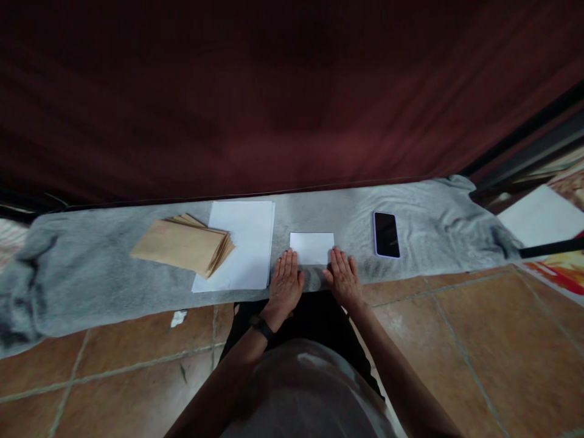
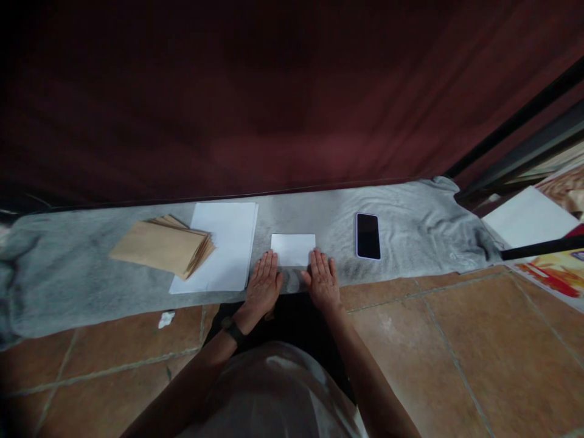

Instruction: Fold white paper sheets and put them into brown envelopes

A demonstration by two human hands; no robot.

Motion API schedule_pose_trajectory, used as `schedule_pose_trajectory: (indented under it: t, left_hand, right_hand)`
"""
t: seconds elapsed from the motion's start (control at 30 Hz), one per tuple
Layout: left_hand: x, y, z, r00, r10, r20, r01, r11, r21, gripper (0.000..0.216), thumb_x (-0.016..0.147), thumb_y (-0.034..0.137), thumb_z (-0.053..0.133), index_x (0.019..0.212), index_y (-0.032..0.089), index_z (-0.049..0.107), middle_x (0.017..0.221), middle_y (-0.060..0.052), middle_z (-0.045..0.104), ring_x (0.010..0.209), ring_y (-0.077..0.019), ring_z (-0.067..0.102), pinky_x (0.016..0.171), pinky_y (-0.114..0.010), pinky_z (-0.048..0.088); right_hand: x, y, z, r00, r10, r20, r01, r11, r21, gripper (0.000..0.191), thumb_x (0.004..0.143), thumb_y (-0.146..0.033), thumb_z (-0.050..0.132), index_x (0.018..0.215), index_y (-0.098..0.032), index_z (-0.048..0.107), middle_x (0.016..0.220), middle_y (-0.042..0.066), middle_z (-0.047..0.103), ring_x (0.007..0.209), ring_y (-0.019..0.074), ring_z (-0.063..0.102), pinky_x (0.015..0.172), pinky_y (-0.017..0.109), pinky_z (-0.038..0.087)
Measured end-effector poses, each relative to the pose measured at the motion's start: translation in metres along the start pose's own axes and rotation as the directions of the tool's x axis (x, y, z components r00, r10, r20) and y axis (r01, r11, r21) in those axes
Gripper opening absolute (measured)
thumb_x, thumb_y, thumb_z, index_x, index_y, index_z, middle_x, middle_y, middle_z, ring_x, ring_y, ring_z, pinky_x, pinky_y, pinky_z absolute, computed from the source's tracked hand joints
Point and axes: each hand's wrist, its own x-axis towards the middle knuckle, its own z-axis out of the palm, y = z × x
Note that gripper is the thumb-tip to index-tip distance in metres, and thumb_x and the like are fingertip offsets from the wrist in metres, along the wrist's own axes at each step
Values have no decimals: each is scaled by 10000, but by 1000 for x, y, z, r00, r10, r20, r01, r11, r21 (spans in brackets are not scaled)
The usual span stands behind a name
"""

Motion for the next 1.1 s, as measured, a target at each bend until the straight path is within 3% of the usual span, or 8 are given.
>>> schedule_pose_trajectory:
  t: [0.17, 0.33, 0.43, 0.63, 1.1]
  left_hand:
    - [9, 8, -5, 999, -18, -42, 17, 1000, -23, 590, 988, 199, 340, 1544, 15, 266, 1621, -203, 280, 1536, -273, 170, 1246, -494, 240]
    - [45, 25, 1, 980, 197, -10, -197, 977, -78, 576, 1005, 208, 325, 1552, 40, 262, 1637, -167, 266, 1539, -239, 168, 1264, -450, 219]
    - [65, 27, 10, 969, 243, 45, -240, 969, -60, 579, 1011, 224, 333, 1558, 47, 262, 1642, -168, 253, 1538, -248, 174, 1261, -450, 222]
    - [71, 17, 20, 979, 199, 44, -198, 980, -32, 592, 1011, 218, 288, 1569, 35, 220, 1642, -178, 245, 1543, -242, 148, 1251, -459, 228]
    - [61, -15, 9, 1000, 6, 1, -6, 1000, -16, 587, 1012, 269, 312, 1541, 15, 286, 1630, -183, 263, 1531, -262, 204, 1248, -470, 223]
  right_hand:
    - [3, 3, -4, 1000, 30, -7, -29, 998, 54, 608, 1071, -430, 254, 1581, -98, 260, 1602, 158, 341, 1499, 292, 302, 1224, 515, 226]
    - [37, -9, 0, 1000, -13, 17, 10, 985, 172, 575, 1070, -416, 233, 1581, -155, 280, 1616, 99, 339, 1503, 240, 297, 1232, 464, 238]
    - [57, -14, 6, 999, -18, 51, 9, 983, 184, 572, 1072, -411, 204, 1573, -155, 303, 1598, 104, 372, 1495, 224, 318, 1232, 453, 235]
    - [64, -11, 16, 998, -30, 55, 24, 993, 114, 603, 1063, -459, 238, 1560, -130, 334, 1589, 132, 377, 1494, 257, 314, 1225, 486, 222]
    - [50, 25, 17, 1000, 22, -17, -21, 1000, 18, 596, 1058, -415, 295, 1557, -89, 319, 1590, 163, 372, 1479, 299, 324, 1208, 520, 214]
